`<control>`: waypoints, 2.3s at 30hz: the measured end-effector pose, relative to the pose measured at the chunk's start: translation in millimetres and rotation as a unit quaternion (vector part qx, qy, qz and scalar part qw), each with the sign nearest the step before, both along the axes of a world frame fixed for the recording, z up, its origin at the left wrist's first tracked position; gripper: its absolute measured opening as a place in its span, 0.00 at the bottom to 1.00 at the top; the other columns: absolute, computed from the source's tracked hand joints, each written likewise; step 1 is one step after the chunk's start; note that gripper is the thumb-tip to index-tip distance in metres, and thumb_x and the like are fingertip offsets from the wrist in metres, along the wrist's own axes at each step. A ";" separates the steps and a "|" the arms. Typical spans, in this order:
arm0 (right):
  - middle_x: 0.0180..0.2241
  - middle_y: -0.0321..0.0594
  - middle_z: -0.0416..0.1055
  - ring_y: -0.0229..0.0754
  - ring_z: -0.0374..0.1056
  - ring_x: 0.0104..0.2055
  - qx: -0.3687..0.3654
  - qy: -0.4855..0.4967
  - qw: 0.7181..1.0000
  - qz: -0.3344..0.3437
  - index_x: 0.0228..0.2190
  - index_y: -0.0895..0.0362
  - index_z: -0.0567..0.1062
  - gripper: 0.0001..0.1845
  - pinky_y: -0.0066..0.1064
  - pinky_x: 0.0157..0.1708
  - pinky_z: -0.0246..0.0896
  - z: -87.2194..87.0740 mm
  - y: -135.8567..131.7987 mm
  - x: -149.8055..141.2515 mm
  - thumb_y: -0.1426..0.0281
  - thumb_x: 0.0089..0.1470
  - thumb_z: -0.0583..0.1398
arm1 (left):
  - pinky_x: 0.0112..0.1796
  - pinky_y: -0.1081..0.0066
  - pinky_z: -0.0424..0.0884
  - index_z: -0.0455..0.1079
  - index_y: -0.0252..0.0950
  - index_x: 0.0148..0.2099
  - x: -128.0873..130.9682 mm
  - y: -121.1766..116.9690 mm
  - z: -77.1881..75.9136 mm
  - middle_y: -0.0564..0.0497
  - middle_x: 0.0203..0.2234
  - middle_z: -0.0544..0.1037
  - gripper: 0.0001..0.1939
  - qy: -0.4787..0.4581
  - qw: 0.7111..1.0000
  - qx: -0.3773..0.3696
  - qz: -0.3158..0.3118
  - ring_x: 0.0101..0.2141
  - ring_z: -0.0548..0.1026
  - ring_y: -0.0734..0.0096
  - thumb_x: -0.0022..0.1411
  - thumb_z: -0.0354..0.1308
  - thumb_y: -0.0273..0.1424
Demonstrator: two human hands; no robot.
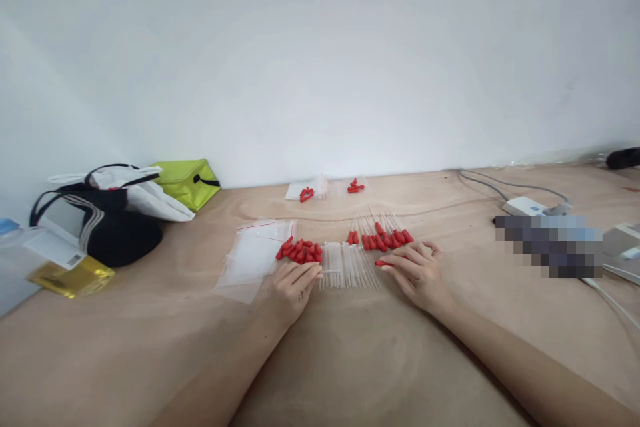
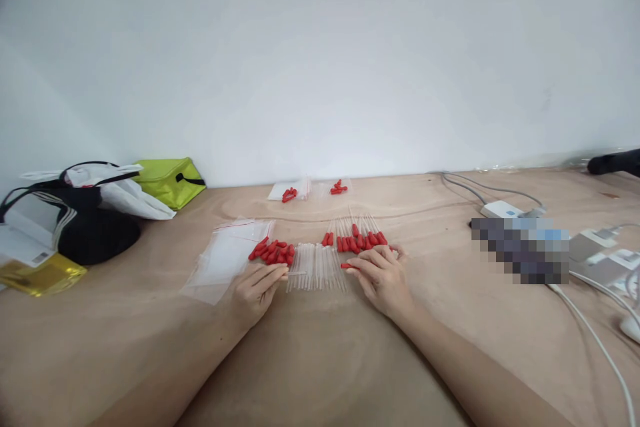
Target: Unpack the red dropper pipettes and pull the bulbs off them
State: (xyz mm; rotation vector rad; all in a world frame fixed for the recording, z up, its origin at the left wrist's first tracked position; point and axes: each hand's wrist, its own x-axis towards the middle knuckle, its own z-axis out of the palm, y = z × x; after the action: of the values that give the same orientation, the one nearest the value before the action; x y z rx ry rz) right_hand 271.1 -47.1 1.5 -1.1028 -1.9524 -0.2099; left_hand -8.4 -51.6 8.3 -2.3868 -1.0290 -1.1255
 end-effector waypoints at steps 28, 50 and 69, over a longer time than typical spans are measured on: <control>0.22 0.36 0.72 0.45 0.63 0.33 -0.213 0.031 0.961 -0.172 0.23 0.49 0.76 0.21 0.43 0.42 0.40 6.1 15.9 47.9 0.49 0.47 0.51 | 0.29 0.72 0.68 0.68 0.36 0.31 48.0 21.9 -5.6 0.53 0.21 0.73 0.06 -0.049 0.998 0.005 0.026 0.25 0.71 0.72 0.58 0.52 0.29; 0.27 0.40 0.73 0.46 0.62 0.32 -0.209 -0.087 0.953 -0.200 0.28 0.48 0.77 0.16 0.39 0.34 0.44 11.6 50.6 30.7 0.54 0.46 0.55 | 0.41 0.58 0.59 0.71 0.39 0.37 43.2 11.2 -3.3 0.50 0.36 0.76 0.27 0.027 0.992 -0.125 0.018 0.38 0.69 0.59 0.37 0.62 0.51; 0.24 0.39 0.72 0.44 0.62 0.31 -0.144 0.053 0.969 -0.193 0.23 0.54 0.75 0.17 0.36 0.35 0.44 10.3 38.0 12.4 0.57 0.49 0.53 | 0.49 0.49 0.47 0.67 0.38 0.46 60.2 13.7 3.5 0.45 0.43 0.71 0.36 0.051 0.984 -0.143 0.091 0.44 0.65 0.54 0.39 0.58 0.56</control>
State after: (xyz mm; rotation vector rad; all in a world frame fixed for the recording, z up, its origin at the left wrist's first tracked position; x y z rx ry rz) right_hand 283.4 -9.1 11.8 -1.6506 -1.6917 -0.0738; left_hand 51.8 -37.9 11.8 -2.4694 -1.4211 -0.8315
